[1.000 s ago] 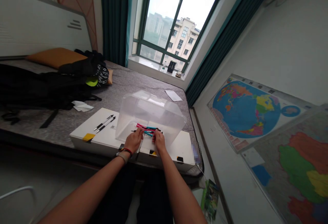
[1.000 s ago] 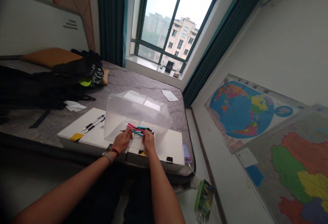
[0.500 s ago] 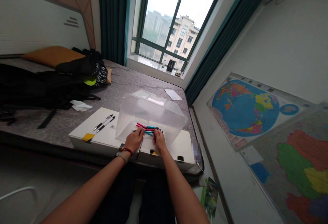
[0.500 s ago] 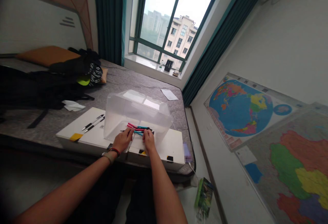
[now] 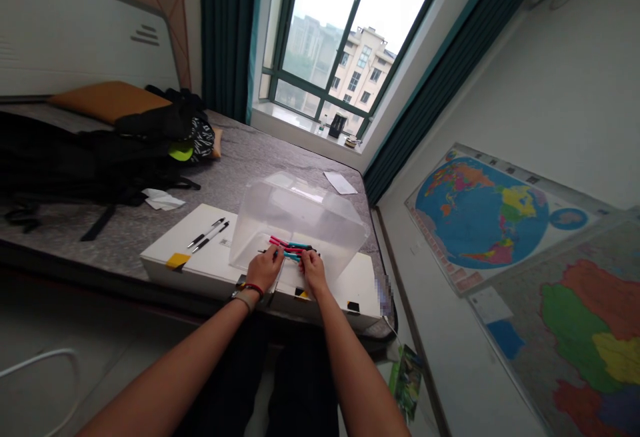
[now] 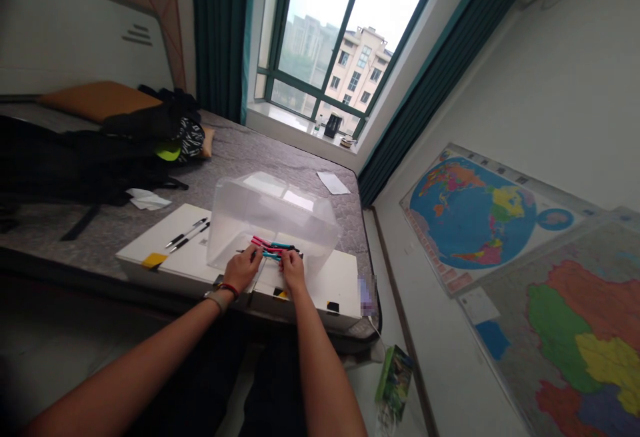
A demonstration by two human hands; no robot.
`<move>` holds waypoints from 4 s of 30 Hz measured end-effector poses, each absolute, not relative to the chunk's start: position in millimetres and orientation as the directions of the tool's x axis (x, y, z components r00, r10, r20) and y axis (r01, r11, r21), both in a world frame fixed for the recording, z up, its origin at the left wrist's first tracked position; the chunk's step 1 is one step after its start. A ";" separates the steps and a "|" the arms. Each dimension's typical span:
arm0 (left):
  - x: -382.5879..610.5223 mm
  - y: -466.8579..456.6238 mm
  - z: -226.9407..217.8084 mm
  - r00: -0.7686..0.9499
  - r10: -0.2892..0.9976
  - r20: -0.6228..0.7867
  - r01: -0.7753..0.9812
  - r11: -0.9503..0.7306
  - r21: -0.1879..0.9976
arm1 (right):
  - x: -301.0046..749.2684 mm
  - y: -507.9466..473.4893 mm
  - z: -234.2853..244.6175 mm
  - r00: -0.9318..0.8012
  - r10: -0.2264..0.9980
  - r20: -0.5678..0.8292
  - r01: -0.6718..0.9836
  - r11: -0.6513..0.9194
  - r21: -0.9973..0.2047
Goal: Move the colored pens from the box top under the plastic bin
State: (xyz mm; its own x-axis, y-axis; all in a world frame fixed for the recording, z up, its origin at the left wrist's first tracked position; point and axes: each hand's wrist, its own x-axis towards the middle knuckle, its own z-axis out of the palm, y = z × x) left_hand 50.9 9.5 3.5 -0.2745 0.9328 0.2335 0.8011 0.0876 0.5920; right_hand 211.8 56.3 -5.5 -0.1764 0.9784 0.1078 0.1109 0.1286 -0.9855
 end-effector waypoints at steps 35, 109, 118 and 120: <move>48.6 8.5 7.5 -0.301 0.920 0.251 0.770 0.079 0.633 | 212.4 58.7 -8.2 -0.118 0.987 0.114 0.049 0.120 -0.992; 44.7 10.7 -2.1 -0.054 0.843 0.536 0.729 -0.333 0.598 | 213.3 59.6 -4.2 -0.011 0.997 0.078 0.143 0.078 -0.987; 49.7 6.9 4.4 -0.009 0.881 0.472 0.803 -0.275 0.529 | 214.3 58.4 -4.2 -0.104 0.981 0.163 0.390 0.191 -0.901; 51.0 6.4 4.5 0.002 0.894 0.448 0.812 -0.263 0.521 | 213.6 57.8 -4.1 -0.118 0.977 0.176 0.409 0.209 -0.888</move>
State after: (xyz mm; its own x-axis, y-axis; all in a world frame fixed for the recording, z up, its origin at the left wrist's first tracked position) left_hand 51.0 6.4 4.5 0.0018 0.8942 0.4477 0.8119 -0.2626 0.5213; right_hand 213.6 57.8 -4.1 -0.1176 0.9773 0.1761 0.4089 0.2093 -0.8882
